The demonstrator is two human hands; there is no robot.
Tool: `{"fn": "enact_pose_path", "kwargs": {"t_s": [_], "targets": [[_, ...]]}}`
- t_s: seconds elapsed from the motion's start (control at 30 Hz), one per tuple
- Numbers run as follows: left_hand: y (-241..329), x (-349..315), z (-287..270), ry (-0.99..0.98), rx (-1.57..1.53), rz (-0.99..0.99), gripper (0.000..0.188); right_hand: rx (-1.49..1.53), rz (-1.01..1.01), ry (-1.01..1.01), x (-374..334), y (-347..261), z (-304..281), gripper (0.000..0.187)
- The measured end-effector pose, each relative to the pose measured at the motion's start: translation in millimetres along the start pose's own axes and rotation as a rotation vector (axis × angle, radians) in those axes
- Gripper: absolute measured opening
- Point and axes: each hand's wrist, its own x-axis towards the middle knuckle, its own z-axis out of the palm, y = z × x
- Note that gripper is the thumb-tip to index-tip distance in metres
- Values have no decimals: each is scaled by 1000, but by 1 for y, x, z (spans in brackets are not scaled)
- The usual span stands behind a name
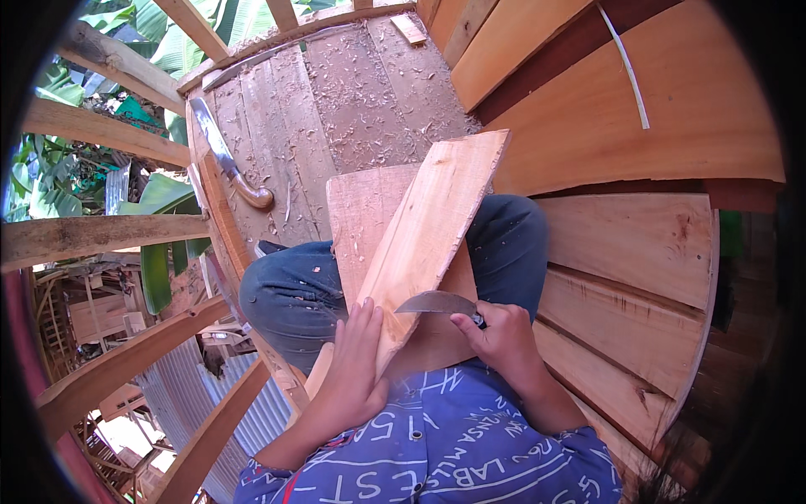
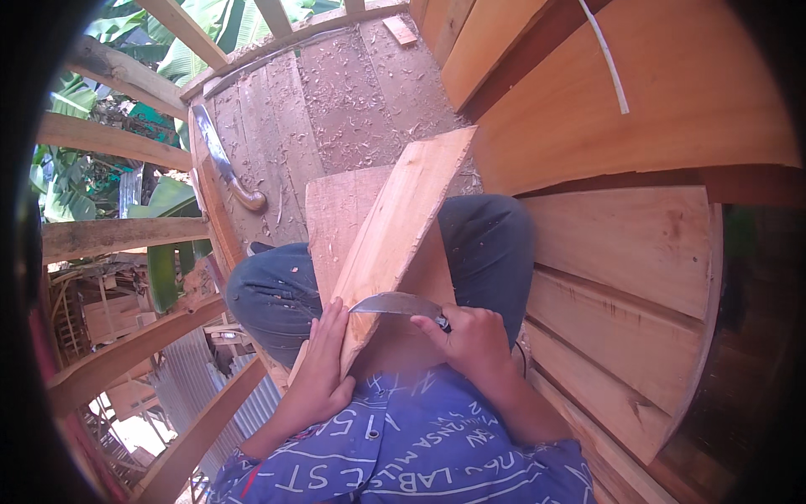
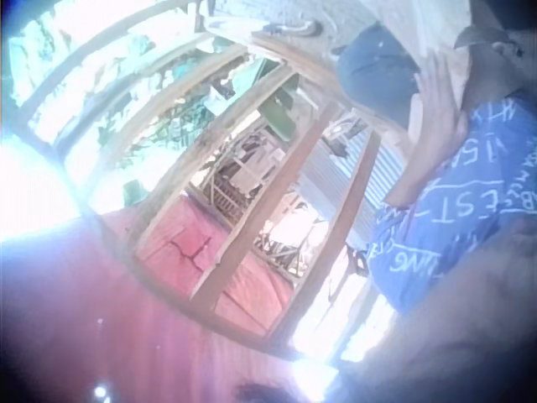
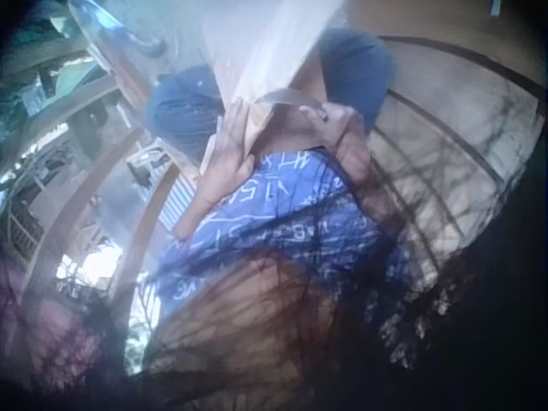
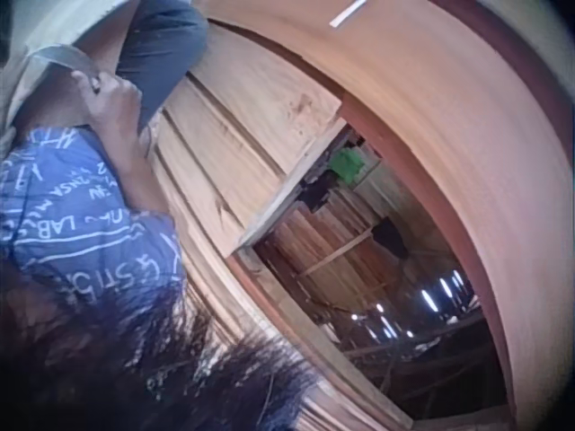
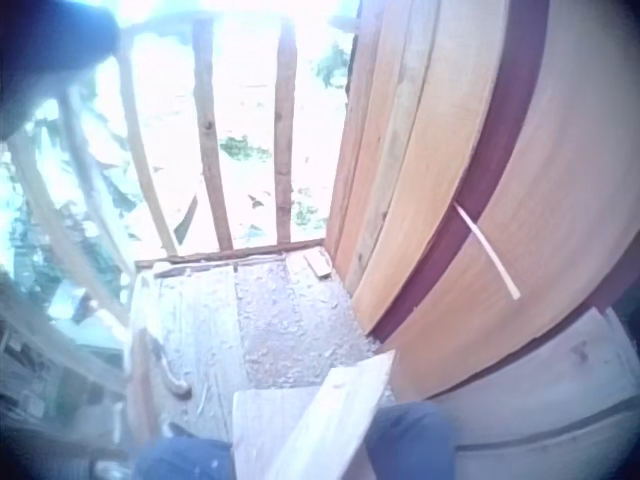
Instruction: The person sits cross-legged and uses a curved knife to shave and shape a rectangular wooden plank resting on their lap. They repeatedly scrape the surface and edges, removing thin wood shavings and refining the plank's profile.
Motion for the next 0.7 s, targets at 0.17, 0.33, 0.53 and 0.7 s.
{"fn": "enact_pose_path", "kwargs": {"t_s": [0.17,0.33,0.53,0.7], "targets": [[11,2,29,114,159,-62,91,-56,-85,53,10,14,-10,49],[8,9,42,143,215,-68,93,-166,-47,67,11,36,-3,58],[3,12,46,162,229,-41,96,-278,-66,187,18,46,-1,61],[0,10,46,171,215,-50,97,-333,-99,249,25,48,-1,62]]}}
